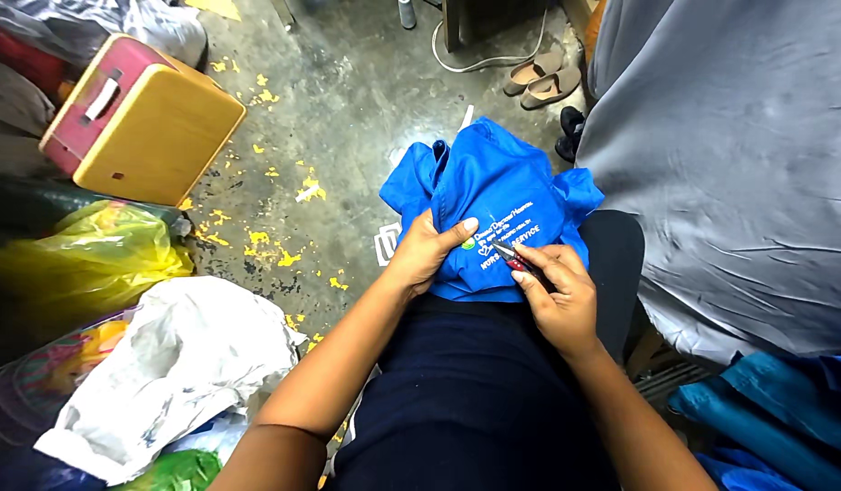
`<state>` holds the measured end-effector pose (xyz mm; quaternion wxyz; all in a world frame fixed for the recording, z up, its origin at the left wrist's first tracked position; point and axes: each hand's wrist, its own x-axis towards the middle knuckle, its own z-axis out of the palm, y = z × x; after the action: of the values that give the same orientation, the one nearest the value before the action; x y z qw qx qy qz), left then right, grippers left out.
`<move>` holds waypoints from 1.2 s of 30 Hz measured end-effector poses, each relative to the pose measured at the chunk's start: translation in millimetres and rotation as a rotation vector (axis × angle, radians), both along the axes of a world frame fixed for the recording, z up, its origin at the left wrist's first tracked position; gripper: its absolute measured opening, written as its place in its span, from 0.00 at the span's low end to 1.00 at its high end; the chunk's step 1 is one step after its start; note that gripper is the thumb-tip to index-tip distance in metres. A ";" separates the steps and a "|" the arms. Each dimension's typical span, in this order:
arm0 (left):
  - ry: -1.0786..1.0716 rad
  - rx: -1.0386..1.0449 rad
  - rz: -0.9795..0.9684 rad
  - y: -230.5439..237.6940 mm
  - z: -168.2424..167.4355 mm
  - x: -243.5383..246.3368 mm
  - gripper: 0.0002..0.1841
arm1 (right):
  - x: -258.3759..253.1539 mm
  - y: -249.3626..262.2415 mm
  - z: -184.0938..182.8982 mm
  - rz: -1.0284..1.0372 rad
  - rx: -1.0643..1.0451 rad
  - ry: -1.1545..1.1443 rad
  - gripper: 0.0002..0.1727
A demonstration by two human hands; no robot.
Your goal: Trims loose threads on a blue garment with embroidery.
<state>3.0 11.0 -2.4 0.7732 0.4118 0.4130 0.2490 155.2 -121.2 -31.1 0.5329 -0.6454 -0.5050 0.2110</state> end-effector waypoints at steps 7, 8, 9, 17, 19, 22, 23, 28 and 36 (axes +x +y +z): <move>-0.023 -0.035 0.014 -0.1 1.0 1.0 0.09 | -0.9 2.8 -4.0 -0.012 0.023 0.005 0.14; -0.025 -0.038 0.014 0.1 1.0 1.0 0.09 | -1.8 3.0 -4.7 -0.019 0.032 0.013 0.14; -0.028 -0.042 0.014 0.2 1.0 1.1 0.09 | -2.4 2.9 -5.4 -0.025 0.040 0.020 0.14; -0.035 -0.045 0.018 0.5 0.1 0.2 0.09 | -1.0 2.6 -5.7 0.000 0.045 -0.006 0.14; -0.047 -0.037 0.026 0.7 -0.5 0.9 0.09 | -1.8 3.1 -6.1 -0.007 0.048 -0.006 0.14; -0.060 -0.036 0.024 1.4 0.0 1.1 0.09 | -3.6 3.3 -7.4 -0.022 0.060 0.004 0.14; -0.058 -0.039 0.024 1.5 0.9 1.3 0.09 | -3.7 3.2 -7.0 -0.022 0.058 0.002 0.14; -0.034 -0.029 -0.018 1.4 -0.1 -2.0 0.10 | -2.1 3.1 -5.5 -0.009 0.053 -0.019 0.14; -0.050 -0.034 0.005 3.0 -1.3 -0.7 0.09 | -2.6 3.0 -5.0 -0.018 0.060 -0.004 0.15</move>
<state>2.4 14.0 -3.7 0.7893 0.3915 0.3988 0.2542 152.6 -118.2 -36.1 0.5528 -0.6339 -0.5065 0.1896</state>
